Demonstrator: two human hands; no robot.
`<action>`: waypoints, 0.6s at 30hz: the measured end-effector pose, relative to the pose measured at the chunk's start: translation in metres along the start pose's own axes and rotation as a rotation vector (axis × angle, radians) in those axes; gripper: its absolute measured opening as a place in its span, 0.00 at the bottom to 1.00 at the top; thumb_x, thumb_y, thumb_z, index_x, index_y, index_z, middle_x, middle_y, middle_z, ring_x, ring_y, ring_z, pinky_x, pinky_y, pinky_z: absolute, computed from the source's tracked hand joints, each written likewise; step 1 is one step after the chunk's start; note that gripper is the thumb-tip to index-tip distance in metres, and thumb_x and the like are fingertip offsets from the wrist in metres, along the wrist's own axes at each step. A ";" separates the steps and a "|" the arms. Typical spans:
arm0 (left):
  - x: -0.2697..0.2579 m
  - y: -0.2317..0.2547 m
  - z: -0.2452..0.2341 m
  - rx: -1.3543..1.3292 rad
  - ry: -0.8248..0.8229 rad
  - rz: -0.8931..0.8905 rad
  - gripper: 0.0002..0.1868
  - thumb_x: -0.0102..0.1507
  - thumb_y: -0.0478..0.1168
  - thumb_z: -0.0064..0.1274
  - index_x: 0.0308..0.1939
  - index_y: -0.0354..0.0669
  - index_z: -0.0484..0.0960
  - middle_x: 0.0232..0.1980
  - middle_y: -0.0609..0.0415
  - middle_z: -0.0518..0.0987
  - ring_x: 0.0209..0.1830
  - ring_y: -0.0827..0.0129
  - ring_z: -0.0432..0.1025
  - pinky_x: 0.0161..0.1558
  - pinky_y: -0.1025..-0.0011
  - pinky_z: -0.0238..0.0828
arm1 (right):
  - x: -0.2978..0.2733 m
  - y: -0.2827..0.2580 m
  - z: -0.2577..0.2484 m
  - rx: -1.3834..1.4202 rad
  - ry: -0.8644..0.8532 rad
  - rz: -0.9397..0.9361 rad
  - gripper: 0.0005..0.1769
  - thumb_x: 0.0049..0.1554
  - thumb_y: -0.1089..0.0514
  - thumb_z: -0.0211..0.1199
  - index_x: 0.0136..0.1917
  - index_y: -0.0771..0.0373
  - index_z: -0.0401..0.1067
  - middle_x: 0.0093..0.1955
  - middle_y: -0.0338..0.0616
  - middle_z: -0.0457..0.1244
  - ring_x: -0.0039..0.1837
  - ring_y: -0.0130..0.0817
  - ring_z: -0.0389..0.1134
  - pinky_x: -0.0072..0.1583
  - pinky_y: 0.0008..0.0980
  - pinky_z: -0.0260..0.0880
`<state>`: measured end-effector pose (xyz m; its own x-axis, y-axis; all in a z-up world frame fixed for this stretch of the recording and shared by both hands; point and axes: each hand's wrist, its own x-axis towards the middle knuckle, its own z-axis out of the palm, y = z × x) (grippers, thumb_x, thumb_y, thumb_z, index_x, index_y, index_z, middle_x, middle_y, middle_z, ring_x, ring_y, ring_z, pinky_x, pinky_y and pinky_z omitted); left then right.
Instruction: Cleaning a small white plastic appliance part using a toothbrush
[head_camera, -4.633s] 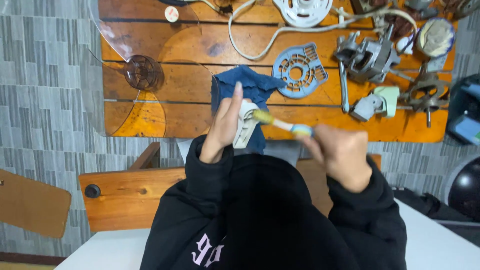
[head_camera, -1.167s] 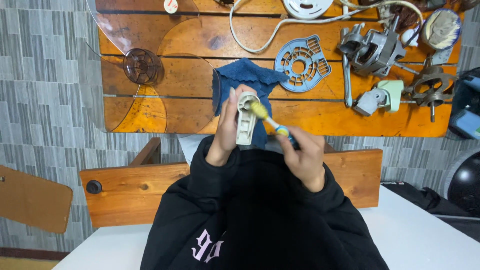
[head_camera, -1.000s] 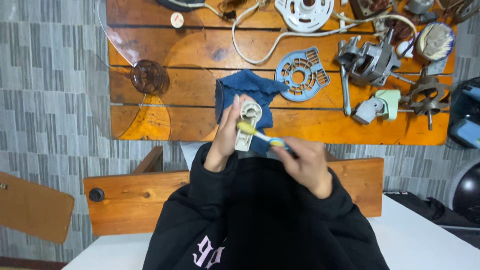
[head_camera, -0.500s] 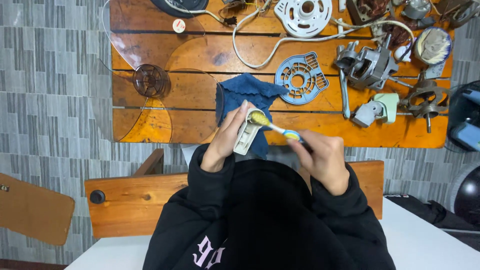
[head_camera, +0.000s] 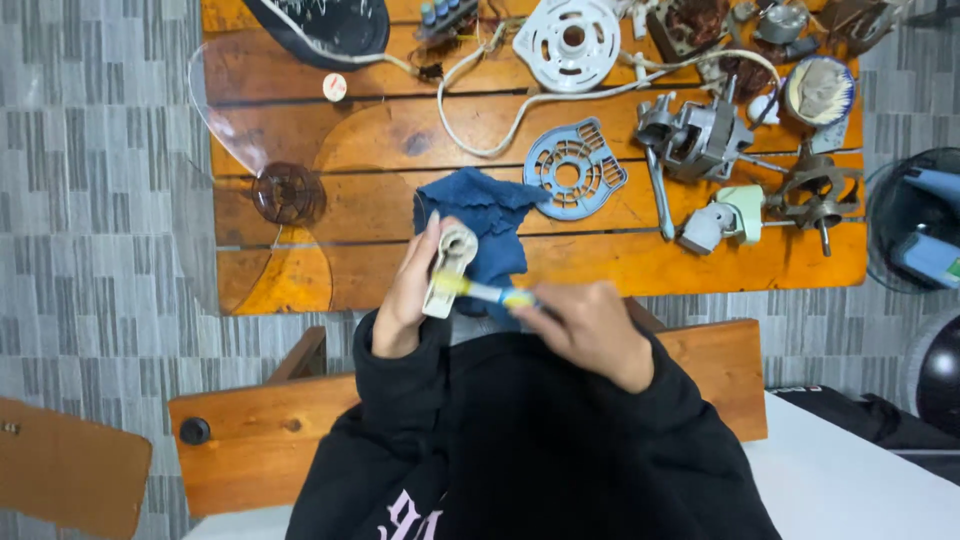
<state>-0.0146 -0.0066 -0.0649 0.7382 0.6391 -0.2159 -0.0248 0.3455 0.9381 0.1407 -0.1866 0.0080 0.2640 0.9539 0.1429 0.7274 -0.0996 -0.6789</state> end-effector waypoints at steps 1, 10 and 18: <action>0.005 -0.002 -0.008 -0.076 -0.034 0.030 0.22 0.76 0.51 0.34 0.40 0.45 0.80 0.32 0.65 0.76 0.35 0.84 0.70 0.48 0.83 0.66 | 0.005 -0.011 -0.001 0.056 -0.045 -0.024 0.10 0.62 0.49 0.62 0.42 0.55 0.75 0.31 0.46 0.70 0.38 0.45 0.75 0.38 0.40 0.72; 0.006 0.011 -0.002 0.033 -0.129 0.090 0.27 0.76 0.53 0.30 0.38 0.40 0.79 0.27 0.61 0.70 0.27 0.78 0.65 0.35 0.81 0.65 | 0.002 0.015 -0.008 -0.039 -0.009 0.029 0.10 0.62 0.48 0.63 0.42 0.54 0.75 0.31 0.45 0.69 0.38 0.46 0.75 0.39 0.42 0.72; 0.007 0.007 -0.005 0.003 -0.148 0.089 0.29 0.76 0.52 0.28 0.36 0.37 0.80 0.22 0.58 0.72 0.21 0.79 0.64 0.29 0.83 0.61 | 0.004 0.000 -0.005 -0.020 0.015 0.023 0.10 0.60 0.47 0.64 0.41 0.52 0.74 0.31 0.43 0.69 0.38 0.45 0.75 0.39 0.38 0.72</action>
<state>-0.0125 0.0039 -0.0610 0.8243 0.5590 -0.0896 -0.0927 0.2894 0.9527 0.1449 -0.1840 0.0121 0.2896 0.9471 0.1382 0.7339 -0.1271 -0.6673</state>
